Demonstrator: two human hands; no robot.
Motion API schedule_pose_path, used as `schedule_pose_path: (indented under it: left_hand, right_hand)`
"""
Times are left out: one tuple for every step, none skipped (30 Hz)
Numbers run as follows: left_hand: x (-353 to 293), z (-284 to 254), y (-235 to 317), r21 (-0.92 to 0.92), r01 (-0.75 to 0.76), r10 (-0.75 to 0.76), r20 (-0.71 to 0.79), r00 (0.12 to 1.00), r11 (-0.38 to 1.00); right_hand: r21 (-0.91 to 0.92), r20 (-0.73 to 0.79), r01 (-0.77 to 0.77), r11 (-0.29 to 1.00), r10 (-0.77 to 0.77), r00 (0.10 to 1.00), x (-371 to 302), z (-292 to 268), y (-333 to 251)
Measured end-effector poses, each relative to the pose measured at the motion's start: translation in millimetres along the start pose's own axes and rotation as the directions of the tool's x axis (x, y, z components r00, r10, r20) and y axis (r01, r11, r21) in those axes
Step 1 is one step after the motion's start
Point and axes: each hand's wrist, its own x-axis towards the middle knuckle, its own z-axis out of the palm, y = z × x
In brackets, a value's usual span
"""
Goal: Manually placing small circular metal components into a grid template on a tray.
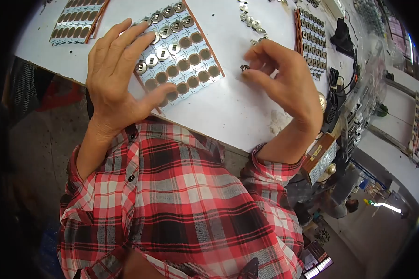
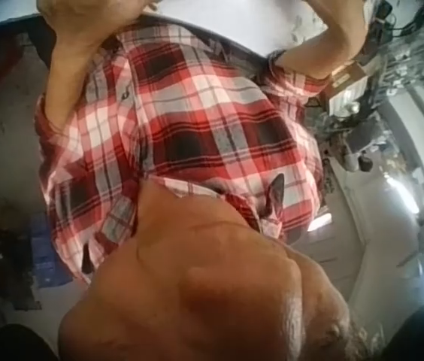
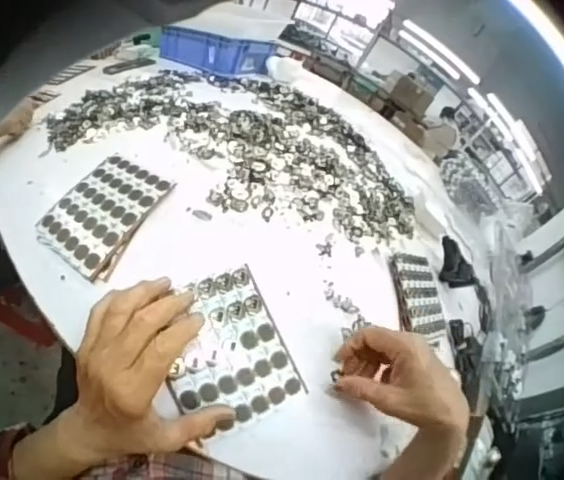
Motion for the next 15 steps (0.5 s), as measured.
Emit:
schedule_pose_path:
  left_hand:
    - [0,0,-1,0.029,-0.005,0.005,0.001,1.000,1.000]
    - [2,-2,0,0.027,-0.008,0.007,0.014,1.000,1.000]
    - [2,-1,0,0.027,-0.011,0.011,0.020,1.000,1.000]
    - [3,0,1,0.018,-0.006,0.005,0.015,1.000,1.000]
    - [3,0,1,0.009,0.000,0.000,0.011,1.000,1.000]
    - [5,0,1,0.012,-0.001,0.001,0.013,1.000,1.000]
    - [6,-1,3,0.007,0.004,-0.004,0.008,1.000,1.000]
    - [7,-2,4,0.002,0.009,-0.009,0.001,1.000,1.000]
    - [5,-3,3,0.003,0.010,-0.010,0.002,1.000,1.000]
    - [5,-3,2,0.004,0.004,-0.004,-0.002,1.000,1.000]
    - [5,-2,2,0.005,-0.001,0.001,-0.006,1.000,1.000]
    - [6,-2,2,0.003,-0.002,0.002,-0.009,1.000,1.000]
    - [6,-3,3,-0.006,-0.001,0.001,-0.015,1.000,1.000]
    - [5,-4,2,-0.013,0.001,-0.001,-0.022,1.000,1.000]
    - [3,-4,1,-0.009,0.005,-0.005,-0.025,1.000,1.000]
  right_hand:
    - [-0.103,-0.012,0.033,0.994,-0.035,0.999,3,5,-3]
    - [-0.099,-0.014,0.030,0.995,-0.031,0.999,3,11,-5]
    - [-0.087,-0.009,0.000,0.996,0.000,1.000,3,16,-8]
    - [-0.077,0.000,-0.026,0.997,0.026,1.000,3,18,-9]
    - [-0.072,0.000,-0.024,0.997,0.024,1.000,5,18,-10]
    - [-0.059,-0.011,-0.019,0.998,0.018,1.000,6,17,-11]
    - [-0.046,-0.021,-0.015,0.999,0.014,1.000,6,17,-11]
    - [0.003,-0.072,0.026,1.000,-0.026,0.997,8,19,-6]
    - [0.005,-0.071,0.027,1.000,-0.026,0.997,10,21,-5]
    - [0.083,-0.114,0.059,0.995,-0.050,0.992,11,22,-5]
    - [0.158,-0.158,0.096,0.983,-0.070,0.985,12,22,-5]
    - [0.228,-0.161,0.099,0.969,-0.062,0.985,13,21,-5]
    - [0.227,-0.160,0.102,0.969,-0.066,0.985,13,22,-8]
    - [0.391,-0.176,0.127,0.911,-0.062,0.982,14,25,-12]
    - [0.544,-0.190,0.152,0.826,-0.055,0.980,15,26,-15]
